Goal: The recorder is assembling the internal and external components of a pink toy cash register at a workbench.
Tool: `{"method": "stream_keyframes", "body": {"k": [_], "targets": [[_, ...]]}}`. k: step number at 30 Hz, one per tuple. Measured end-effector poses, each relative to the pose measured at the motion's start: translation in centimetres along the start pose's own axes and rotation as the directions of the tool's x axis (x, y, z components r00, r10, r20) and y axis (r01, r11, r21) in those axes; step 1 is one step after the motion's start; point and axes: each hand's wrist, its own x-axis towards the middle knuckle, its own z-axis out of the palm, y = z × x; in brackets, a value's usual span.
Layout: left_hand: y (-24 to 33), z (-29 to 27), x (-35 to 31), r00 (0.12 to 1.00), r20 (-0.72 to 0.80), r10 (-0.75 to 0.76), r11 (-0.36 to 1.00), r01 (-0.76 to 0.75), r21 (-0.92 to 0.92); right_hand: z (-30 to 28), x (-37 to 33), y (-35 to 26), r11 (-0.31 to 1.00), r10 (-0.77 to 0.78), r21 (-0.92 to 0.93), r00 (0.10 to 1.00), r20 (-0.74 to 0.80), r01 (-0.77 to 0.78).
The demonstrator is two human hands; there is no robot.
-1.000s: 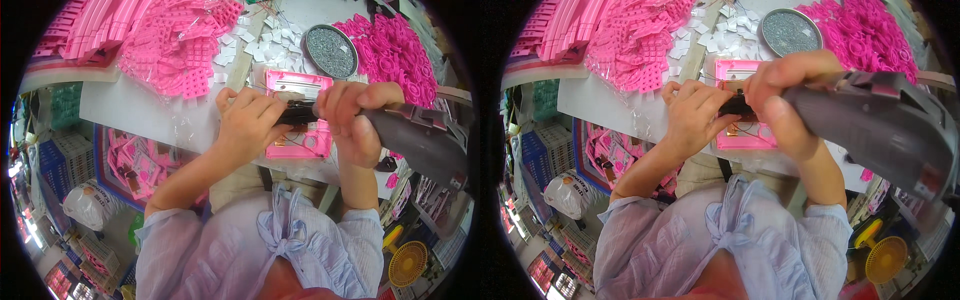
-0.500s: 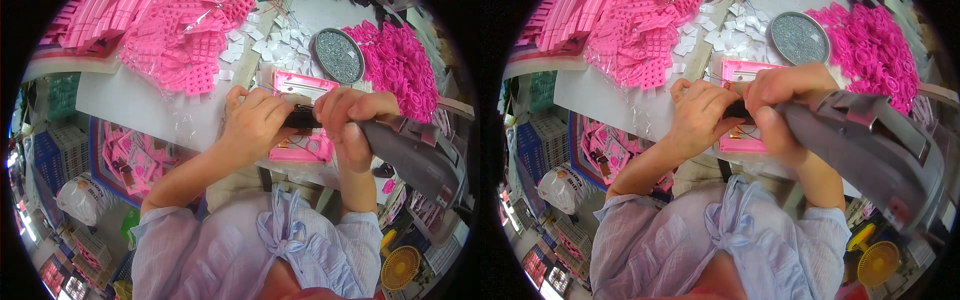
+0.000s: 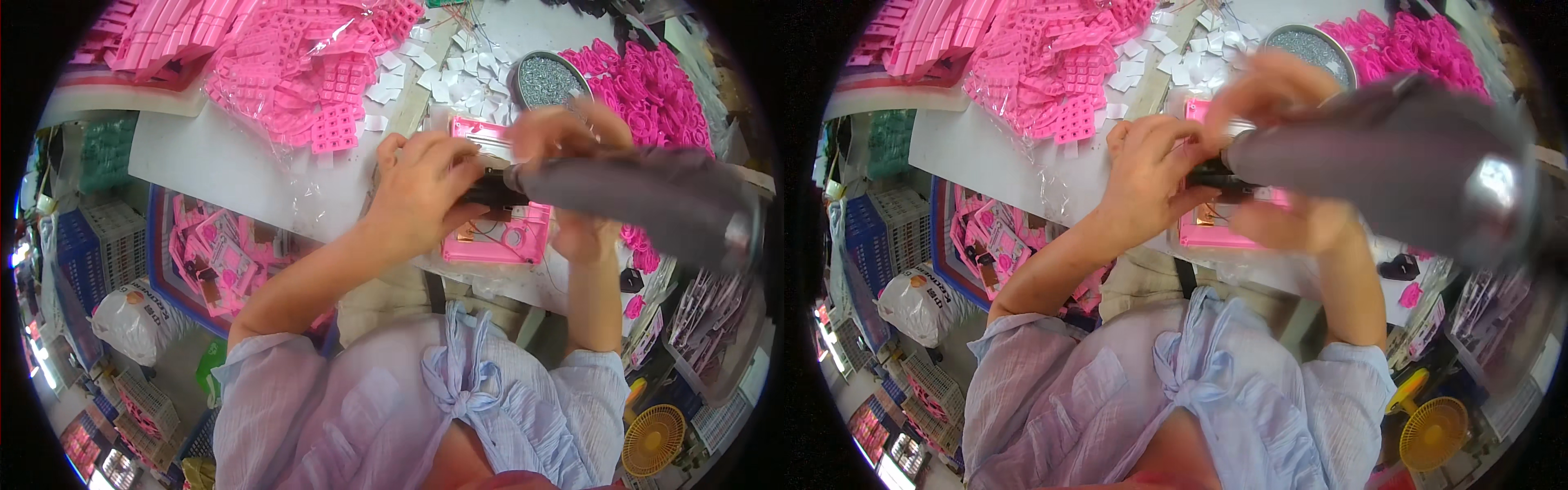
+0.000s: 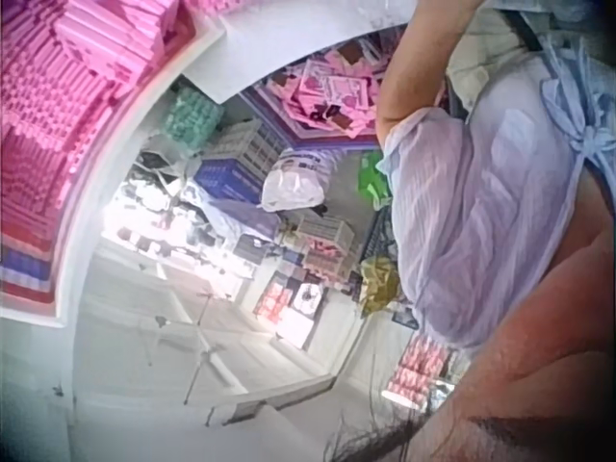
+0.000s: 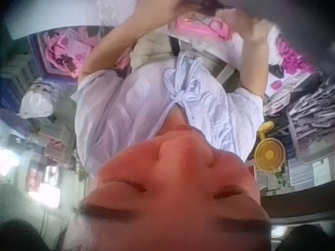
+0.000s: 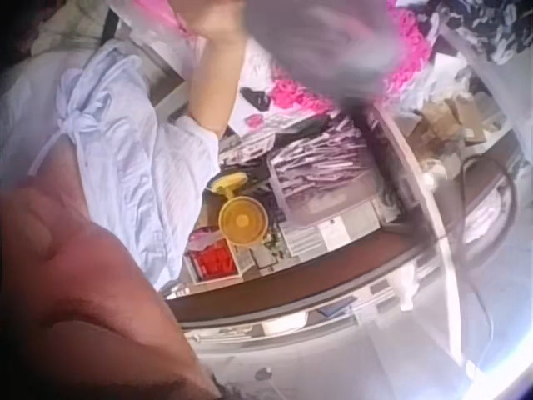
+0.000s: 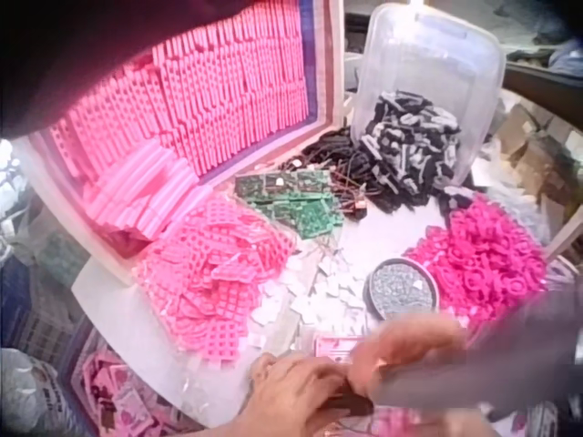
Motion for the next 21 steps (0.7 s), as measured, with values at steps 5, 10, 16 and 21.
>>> {"method": "stream_keyframes", "body": {"k": [5, 10, 16, 21], "targets": [[-1.0, -0.3, 0.9, 0.974, 0.076, -0.215, 0.970, 0.222, -0.100, -3.4, -3.6, 0.4, 0.652, 0.279, -0.757, 0.939, 0.201, -0.031], [-1.0, 1.2, -0.2, 0.973, -0.073, -0.219, 0.955, 0.199, -0.219, -4.5, -1.7, 0.4, 0.689, 0.439, -0.663, 0.896, 0.062, -0.291], [1.4, 0.8, 0.8, 0.992, 0.033, -0.126, 0.984, 0.121, 0.128, -5.2, 3.6, 1.4, 0.294, 0.772, -0.835, 0.630, -0.080, -0.466], [1.6, 0.9, 0.8, 0.993, 0.027, -0.117, 0.970, 0.108, 0.215, -3.8, 2.1, -1.3, 0.562, 0.403, -0.814, 0.908, 0.117, -0.144]]}}
